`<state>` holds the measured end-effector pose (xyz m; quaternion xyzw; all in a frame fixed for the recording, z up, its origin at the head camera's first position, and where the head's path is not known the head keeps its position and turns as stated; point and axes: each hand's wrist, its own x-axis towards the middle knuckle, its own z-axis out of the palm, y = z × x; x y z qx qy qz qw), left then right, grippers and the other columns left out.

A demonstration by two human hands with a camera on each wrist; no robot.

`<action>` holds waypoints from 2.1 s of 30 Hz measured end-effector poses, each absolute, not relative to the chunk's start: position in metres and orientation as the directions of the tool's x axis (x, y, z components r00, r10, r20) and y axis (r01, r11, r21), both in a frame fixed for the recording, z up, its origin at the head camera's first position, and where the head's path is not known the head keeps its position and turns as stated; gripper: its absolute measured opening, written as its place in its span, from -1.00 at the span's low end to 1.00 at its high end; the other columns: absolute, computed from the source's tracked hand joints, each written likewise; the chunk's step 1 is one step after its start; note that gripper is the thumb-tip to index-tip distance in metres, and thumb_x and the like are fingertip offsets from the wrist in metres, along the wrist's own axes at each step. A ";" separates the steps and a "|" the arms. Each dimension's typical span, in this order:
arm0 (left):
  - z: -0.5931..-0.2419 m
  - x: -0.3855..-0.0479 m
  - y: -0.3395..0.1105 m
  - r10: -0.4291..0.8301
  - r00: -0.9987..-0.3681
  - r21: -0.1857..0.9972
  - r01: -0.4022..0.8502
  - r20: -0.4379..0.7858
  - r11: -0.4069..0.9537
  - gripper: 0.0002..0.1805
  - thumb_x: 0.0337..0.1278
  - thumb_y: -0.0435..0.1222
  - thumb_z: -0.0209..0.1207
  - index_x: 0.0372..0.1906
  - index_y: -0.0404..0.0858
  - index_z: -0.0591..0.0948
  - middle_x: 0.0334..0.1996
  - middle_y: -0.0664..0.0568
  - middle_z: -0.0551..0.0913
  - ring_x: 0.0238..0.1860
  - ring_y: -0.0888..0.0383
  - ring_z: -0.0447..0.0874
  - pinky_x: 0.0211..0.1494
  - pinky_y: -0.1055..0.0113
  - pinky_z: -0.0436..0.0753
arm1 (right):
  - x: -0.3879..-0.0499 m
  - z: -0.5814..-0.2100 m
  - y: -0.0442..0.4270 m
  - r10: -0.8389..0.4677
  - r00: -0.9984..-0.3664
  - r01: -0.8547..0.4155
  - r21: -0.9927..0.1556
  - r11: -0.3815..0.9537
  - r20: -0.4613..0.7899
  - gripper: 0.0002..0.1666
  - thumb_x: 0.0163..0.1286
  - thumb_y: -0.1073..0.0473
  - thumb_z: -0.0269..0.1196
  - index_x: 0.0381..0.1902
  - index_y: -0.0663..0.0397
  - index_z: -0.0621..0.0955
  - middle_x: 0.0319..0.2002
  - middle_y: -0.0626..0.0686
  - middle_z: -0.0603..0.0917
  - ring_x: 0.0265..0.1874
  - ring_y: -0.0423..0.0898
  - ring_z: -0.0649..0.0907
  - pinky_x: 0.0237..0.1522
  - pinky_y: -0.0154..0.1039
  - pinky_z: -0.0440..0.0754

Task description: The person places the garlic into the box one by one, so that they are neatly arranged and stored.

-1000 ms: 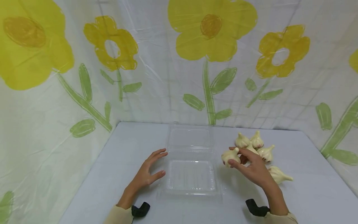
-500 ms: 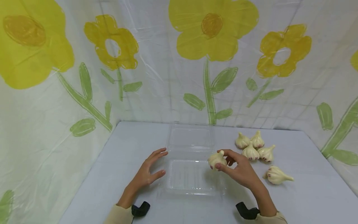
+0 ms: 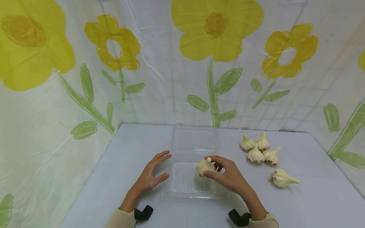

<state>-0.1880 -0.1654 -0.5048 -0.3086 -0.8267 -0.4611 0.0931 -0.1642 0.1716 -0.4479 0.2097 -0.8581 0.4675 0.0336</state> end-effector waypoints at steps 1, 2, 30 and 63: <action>-0.505 -0.188 -0.166 0.425 -0.790 0.703 0.599 0.442 0.382 -0.30 0.12 -0.33 0.31 0.43 -0.14 0.47 0.46 -0.23 0.39 0.50 -0.19 0.32 0.33 -0.47 0.32 | -0.165 -0.448 0.168 -0.335 -0.909 -0.390 -0.793 0.468 0.249 -0.48 0.22 -0.06 0.50 0.15 -0.25 0.67 -0.17 -0.17 0.74 -0.36 -0.22 0.58 -0.30 -0.27 0.58; -0.505 -0.188 -0.166 0.425 -0.791 0.705 0.598 0.441 0.382 -0.31 0.12 -0.33 0.31 0.43 -0.13 0.47 0.46 -0.23 0.38 0.50 -0.19 0.32 0.33 -0.47 0.32 | -0.166 -0.449 0.165 -0.345 -0.905 -0.395 -0.794 0.462 0.250 -0.47 0.23 -0.06 0.49 0.16 -0.24 0.67 -0.14 -0.18 0.74 -0.35 -0.23 0.59 -0.29 -0.27 0.58; -0.504 -0.190 -0.165 0.435 -0.800 0.717 0.580 0.412 0.388 -0.29 0.14 -0.30 0.34 0.45 -0.11 0.45 0.49 -0.18 0.37 0.54 -0.04 0.28 0.45 -0.29 0.32 | -0.191 -0.463 0.092 -0.471 -0.851 -0.468 -0.739 0.485 0.230 -0.46 0.29 -0.03 0.45 0.15 0.11 0.68 -0.07 0.05 0.70 -0.26 -0.11 0.67 -0.27 -0.37 0.58; -0.504 -0.188 -0.166 0.435 -0.800 0.711 0.582 0.414 0.394 -0.29 0.15 -0.29 0.34 0.44 -0.23 0.45 0.49 -0.19 0.36 0.54 -0.05 0.28 0.46 -0.27 0.31 | -0.191 -0.477 0.087 -0.472 -0.864 -0.436 -0.728 0.530 0.174 -0.45 0.33 0.16 0.40 0.21 0.29 0.59 -0.02 0.17 0.71 -0.24 0.01 0.72 -0.15 -0.26 0.66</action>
